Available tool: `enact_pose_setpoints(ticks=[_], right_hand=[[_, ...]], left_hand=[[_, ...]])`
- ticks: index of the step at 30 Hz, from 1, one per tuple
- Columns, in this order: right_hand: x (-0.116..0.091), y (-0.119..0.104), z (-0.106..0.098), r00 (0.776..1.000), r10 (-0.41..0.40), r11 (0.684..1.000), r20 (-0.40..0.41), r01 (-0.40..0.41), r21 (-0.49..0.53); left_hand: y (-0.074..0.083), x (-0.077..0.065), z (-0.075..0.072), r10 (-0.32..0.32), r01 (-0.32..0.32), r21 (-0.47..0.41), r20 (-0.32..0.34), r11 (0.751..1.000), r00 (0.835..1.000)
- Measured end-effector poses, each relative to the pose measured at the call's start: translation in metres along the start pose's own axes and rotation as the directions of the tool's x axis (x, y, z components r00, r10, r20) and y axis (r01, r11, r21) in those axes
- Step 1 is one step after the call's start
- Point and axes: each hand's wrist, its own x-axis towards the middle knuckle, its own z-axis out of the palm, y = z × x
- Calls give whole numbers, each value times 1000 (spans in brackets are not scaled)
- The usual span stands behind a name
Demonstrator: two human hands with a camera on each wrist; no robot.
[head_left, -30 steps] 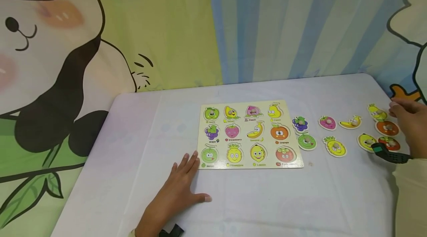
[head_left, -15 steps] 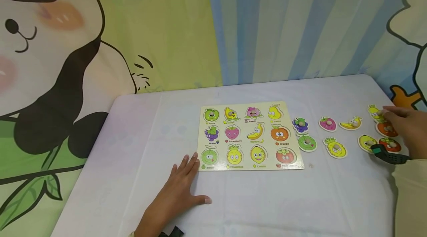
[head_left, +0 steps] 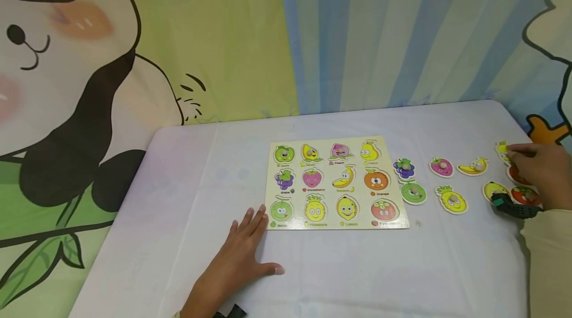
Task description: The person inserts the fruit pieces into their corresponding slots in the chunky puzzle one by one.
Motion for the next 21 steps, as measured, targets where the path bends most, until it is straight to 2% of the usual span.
enact_pose_setpoints(ticks=[6, 13, 16, 21], right_hand=[[-2, -4, -5, 999, -4, 1000, -33, 4, -21], [-28, -47, -21, 996, -48, 994, -79, 55, 92], [-35, -59, -23, 996, -66, 992, -60, 71, 103], [-40, -67, -18, 995, -101, 989, -18, 102, 107]], left_hand=[[1, 1, 0, -8, 8, -1, 3, 1000, 1000], [1, 1, 1, -10, 10, 2, 1, 1000, 1000], [0, 1, 1, -12, 12, 12, -2, 1000, 1000], [0, 1, 1, -8, 8, 13, -5, 1000, 1000]])
